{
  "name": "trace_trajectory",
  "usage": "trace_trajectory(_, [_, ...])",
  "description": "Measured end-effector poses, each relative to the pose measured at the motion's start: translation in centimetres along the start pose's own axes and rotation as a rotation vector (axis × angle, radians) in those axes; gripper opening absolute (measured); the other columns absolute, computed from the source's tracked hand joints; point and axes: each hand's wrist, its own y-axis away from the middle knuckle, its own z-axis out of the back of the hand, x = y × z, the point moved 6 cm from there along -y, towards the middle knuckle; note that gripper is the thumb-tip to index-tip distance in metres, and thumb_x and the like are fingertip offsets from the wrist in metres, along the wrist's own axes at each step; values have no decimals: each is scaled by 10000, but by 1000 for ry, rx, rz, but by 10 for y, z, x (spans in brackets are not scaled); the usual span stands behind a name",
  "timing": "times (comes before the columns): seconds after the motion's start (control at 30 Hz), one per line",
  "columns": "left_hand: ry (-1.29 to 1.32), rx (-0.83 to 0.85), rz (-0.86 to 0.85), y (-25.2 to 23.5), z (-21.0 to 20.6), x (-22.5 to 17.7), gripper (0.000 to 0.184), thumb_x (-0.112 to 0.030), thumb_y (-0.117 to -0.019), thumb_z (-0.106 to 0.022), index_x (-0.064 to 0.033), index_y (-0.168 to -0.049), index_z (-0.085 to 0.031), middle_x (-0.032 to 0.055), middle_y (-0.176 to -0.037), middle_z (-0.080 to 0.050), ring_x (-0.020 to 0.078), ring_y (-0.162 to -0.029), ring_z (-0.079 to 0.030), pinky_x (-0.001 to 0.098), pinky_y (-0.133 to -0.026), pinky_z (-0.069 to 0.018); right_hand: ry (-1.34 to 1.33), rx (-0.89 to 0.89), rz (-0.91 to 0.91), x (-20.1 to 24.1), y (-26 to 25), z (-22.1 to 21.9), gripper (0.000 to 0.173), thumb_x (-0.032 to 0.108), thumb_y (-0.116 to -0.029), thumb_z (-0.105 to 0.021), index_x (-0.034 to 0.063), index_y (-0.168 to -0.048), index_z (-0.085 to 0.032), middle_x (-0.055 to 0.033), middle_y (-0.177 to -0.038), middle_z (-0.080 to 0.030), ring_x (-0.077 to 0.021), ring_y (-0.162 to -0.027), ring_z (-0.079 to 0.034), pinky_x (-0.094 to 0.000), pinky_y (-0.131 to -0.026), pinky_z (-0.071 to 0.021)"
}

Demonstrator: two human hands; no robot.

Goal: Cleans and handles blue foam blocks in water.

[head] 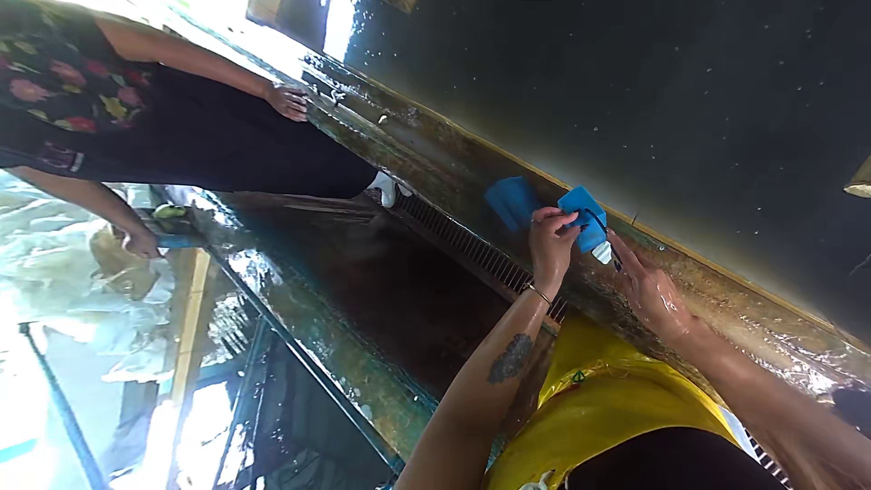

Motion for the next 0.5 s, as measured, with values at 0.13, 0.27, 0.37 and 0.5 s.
trace_trajectory(0.13, [-61, 53, -113, 10, -3, -4, 215, 8, -876, -764, -31, -1087, -776, 199, -1308, -572, 223, -1121, -620, 317, -924, -557, -13, 7, -13, 1, -12, -7, 606, 25, -1048, -478, 147, -1619, -319, -274, -1076, -677, -423, -807, -703, -554, -749, -582])
trace_trajectory(0.27, [-67, -39, 18, -11, 1, 9, 101, -51, -901, -758, -14, -991, -786, 180, -1178, -650, 216, -1090, -629, 312, -951, -526, 32, 60, -51, 2, -21, -20, 634, 56, -1057, -487, 203, -1637, -277, -283, -1156, -657, -444, -826, -710, -567, -764, -584])
trace_trajectory(0.37, [-77, -41, 99, -24, 6, 10, 68, -44, -903, -753, -11, -957, -779, 160, -1148, -664, 215, -1082, -632, 326, -960, -522, 63, 74, -65, 5, -19, -21, 624, 74, -1066, -474, 210, -1640, -270, -283, -1156, -660, -439, -827, -711, -554, -768, -583])
trace_trajectory(0.5, [-17, -72, 121, -24, -3, 7, 71, -31, -922, -721, 20, -951, -760, 168, -1130, -657, 198, -1043, -635, 309, -936, -525, 68, 75, -82, 4, -42, -26, 661, 29, -1037, -497, 174, -1637, -259, -303, -1130, -649, -460, -761, -698, -590, -692, -580])
